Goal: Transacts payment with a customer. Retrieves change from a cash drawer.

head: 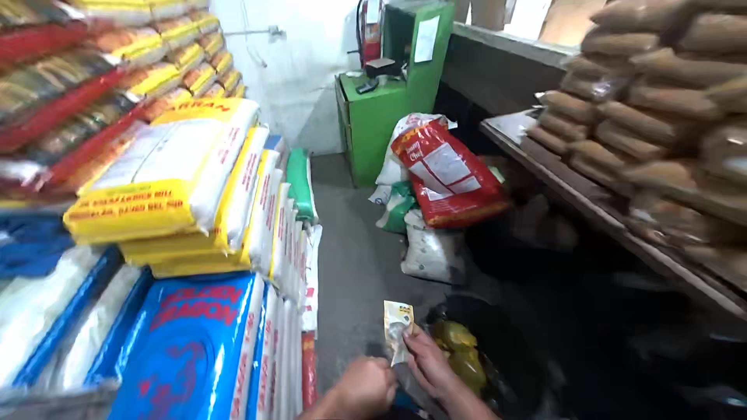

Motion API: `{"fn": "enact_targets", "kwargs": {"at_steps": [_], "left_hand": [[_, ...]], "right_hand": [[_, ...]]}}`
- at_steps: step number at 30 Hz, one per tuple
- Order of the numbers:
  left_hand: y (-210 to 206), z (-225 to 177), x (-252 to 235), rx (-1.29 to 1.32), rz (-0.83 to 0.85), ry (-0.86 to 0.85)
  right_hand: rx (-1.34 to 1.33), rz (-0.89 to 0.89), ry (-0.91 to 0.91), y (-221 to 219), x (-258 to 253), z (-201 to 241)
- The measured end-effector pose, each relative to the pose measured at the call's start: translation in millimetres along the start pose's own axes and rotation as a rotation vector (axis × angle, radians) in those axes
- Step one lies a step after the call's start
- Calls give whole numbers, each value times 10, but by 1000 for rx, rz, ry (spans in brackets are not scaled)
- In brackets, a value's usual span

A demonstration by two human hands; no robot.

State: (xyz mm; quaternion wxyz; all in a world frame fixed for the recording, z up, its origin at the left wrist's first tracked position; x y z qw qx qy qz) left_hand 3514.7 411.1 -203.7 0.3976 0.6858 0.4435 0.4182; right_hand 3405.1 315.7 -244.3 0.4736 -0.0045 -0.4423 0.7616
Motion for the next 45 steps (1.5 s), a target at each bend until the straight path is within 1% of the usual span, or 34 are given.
{"fn": "enact_targets", "kwargs": {"at_steps": [2,3,5,7,8,10,12,14,16,17,19,21,23,25,27,29,32,33,35,37,39,40,42,45], "left_hand": [[408,526,-311,-28,-32,-30],[642,784,-417,-1,-46,-43],[1099,1364,-607,201,6,-99],[1449,2064,-756,465,121,-127],[1587,2453,-850,578,149,-109],[1831,3293,-1168,727,111,-10],[2037,4108,-1664,821,55,140],[2385,4892,-2405,896,-38,304],[2691,5521,-3148,868,-107,406],[2864,5748,-3491,835,-89,417],[3262,6042,-4133,785,-19,360],[3650,6237,-4758,792,23,246],[3916,6446,-5354,790,41,132],[4128,6720,-5956,729,32,56],[4248,7071,-6546,644,16,50],[4395,7456,-7144,577,-38,111],[4746,7926,-7881,476,-106,223],[4927,8044,-8091,430,-127,218],[5339,8248,-8508,308,-170,143],[5672,8481,-8954,141,-189,35],[5847,8716,-9461,-15,-178,-56],[5899,8814,-9733,-89,-143,-87],[5897,8977,-10243,-235,-95,-151],[5805,9156,-10822,-391,-105,-325]], "right_hand": [[53,5,5,-452,-674,188],[87,6,13,-704,-1001,311],[123,31,50,-1170,-1696,579],[133,67,110,-1557,-2428,793],[145,78,157,-1718,-2810,889],[201,67,266,-1957,-3570,1060],[246,3,306,-2051,-4213,1137],[262,-78,339,-2213,-4825,1315],[246,-158,361,-2354,-5307,1517],[232,-188,387,-2414,-5519,1649],[249,-240,457,-2478,-5944,1983],[321,-301,545,-2458,-6368,2399],[381,-364,609,-2294,-6800,2772],[369,-460,667,-2047,-7331,3074],[337,-571,640,-1829,-7919,3317],[312,-685,570,-1765,-8570,3604],[296,-745,523,-2022,-9439,4001],[292,-734,537,-2183,-9689,4140],[287,-684,584,-2526,-10139,4402],[250,-636,649,-2798,-10533,4558],[233,-607,693,-2924,-10889,4636],[225,-622,713,-2948,-11047,4659],[215,-719,734,-2925,-11254,4634],[158,-972,760,-2874,-11348,4439]]}}
Point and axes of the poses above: each hand's wrist, its own x-axis away from the middle knuckle, its own y-axis out of the back of the hand, z = x × y, the point moved 4 cm from there along -x, towards the middle knuckle, and after that the axes turned 15 degrees about -x, right-handed, at the moved point
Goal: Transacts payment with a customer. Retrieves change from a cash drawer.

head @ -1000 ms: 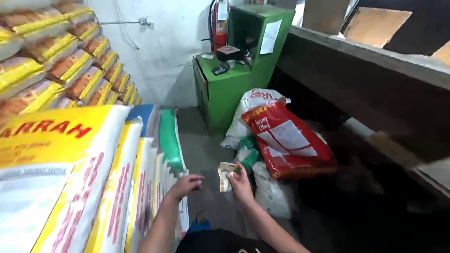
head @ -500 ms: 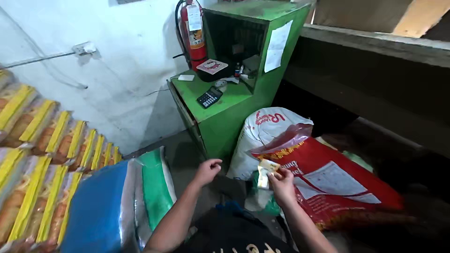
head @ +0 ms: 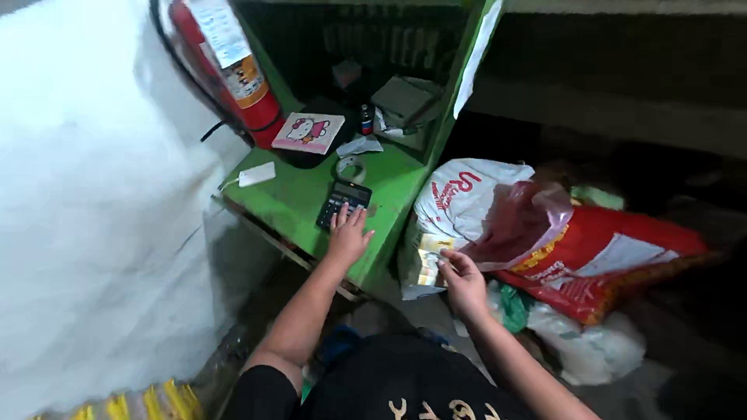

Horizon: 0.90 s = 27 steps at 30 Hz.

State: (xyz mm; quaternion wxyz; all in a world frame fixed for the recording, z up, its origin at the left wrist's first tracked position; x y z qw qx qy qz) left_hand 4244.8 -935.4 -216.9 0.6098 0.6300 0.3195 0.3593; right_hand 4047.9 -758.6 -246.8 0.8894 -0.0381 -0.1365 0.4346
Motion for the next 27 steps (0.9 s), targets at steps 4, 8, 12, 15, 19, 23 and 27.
{"fn": "enact_targets", "kwargs": {"at_steps": [4,8,12,15,19,23,27], "left_hand": [[-51,204,-265,-27,78,-209],[-64,626,-199,254,-57,-255],[-305,1361,-53,532,-114,-81],[-446,1681,69,677,-161,-158],[-376,1737,55,625,-167,-144],[-213,1610,-76,429,-183,-133],[-108,1446,-166,286,-228,-154]], "right_hand": [[-24,-415,-47,-46,507,-262],[-144,-668,-106,-361,1093,-521],[-202,-741,-96,-598,1439,-652],[-197,-752,-116,-706,1556,-721],[-297,-782,-134,-918,1569,-739],[-351,-781,-131,-1019,1632,-692],[-370,-807,-77,-865,1674,-626]]}}
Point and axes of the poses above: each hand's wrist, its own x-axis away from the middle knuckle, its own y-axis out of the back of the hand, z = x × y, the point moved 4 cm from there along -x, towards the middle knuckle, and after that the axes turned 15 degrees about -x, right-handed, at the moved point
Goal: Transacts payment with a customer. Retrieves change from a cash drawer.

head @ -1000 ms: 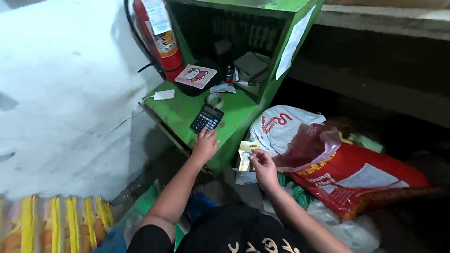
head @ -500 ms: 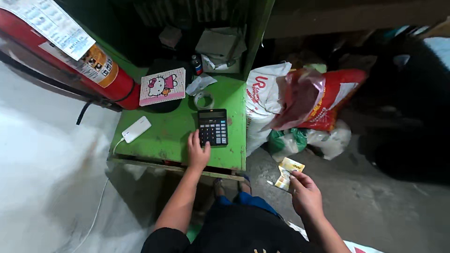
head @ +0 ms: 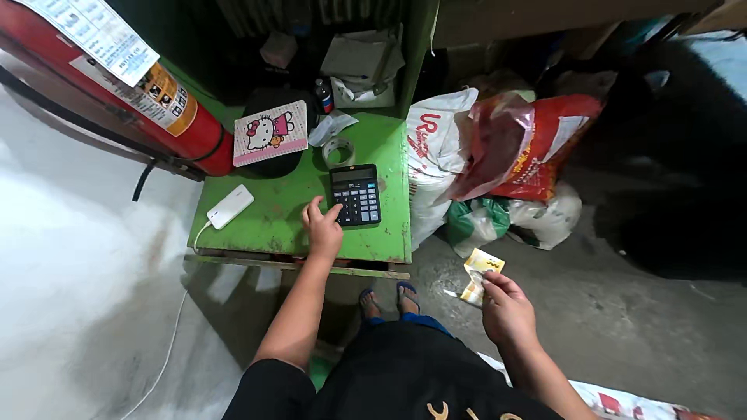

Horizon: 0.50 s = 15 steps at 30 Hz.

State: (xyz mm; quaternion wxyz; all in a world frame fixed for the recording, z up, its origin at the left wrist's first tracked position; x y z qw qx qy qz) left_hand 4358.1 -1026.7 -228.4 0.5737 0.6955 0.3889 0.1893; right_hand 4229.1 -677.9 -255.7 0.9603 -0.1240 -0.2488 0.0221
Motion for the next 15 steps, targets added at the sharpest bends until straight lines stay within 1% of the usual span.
{"fn": "enact_targets", "kwargs": {"at_steps": [4,10,12,14,15], "left_hand": [[-3,-129,-22,-77,28,-44],[-82,-265,-28,-235,124,-126],[-34,-232,-31,-237,90,-94],[20,-150,-33,-239,44,-10],[28,-105,-37,-252,49,26]], "right_hand": [[-68,-35,24,50,-69,38],[-86,-10,-10,31,-75,-35],[-90,-11,-14,27,-90,-35],[-96,-17,-8,29,-111,-17],[-95,-22,-6,35,-119,-14]]}}
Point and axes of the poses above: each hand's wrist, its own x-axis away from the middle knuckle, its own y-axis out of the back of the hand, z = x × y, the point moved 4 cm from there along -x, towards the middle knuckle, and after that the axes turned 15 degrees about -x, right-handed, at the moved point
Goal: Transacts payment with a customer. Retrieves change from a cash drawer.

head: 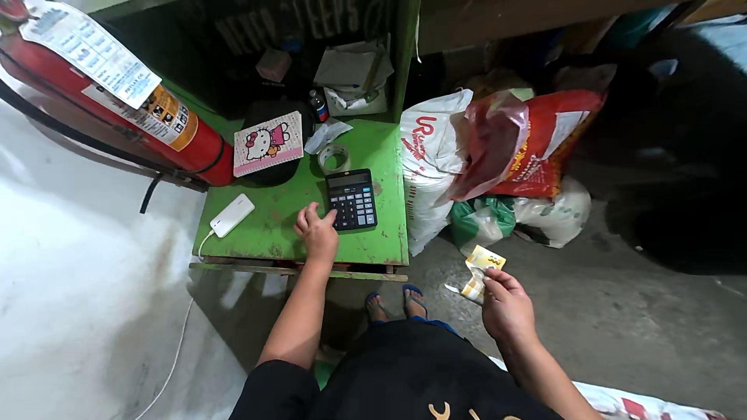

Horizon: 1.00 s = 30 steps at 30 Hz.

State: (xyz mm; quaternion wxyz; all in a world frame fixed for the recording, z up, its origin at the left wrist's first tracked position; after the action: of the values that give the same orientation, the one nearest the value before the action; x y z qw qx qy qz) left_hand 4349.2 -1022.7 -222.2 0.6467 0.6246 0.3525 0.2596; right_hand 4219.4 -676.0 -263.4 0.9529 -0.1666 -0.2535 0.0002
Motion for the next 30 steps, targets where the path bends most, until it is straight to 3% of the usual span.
{"fn": "enact_targets", "kwargs": {"at_steps": [3,9,19,30], "left_hand": [[24,13,42,13,11,-12],[-74,-375,332,9,-7,-199],[39,-285,88,-30,72,-117],[126,-198,-97,14,-71,-29]], "right_hand": [[33,-1,-1,32,-5,-9],[14,-19,-7,46,-7,-16],[12,-26,-13,65,25,-34],[17,-39,9,155,92,0]]}}
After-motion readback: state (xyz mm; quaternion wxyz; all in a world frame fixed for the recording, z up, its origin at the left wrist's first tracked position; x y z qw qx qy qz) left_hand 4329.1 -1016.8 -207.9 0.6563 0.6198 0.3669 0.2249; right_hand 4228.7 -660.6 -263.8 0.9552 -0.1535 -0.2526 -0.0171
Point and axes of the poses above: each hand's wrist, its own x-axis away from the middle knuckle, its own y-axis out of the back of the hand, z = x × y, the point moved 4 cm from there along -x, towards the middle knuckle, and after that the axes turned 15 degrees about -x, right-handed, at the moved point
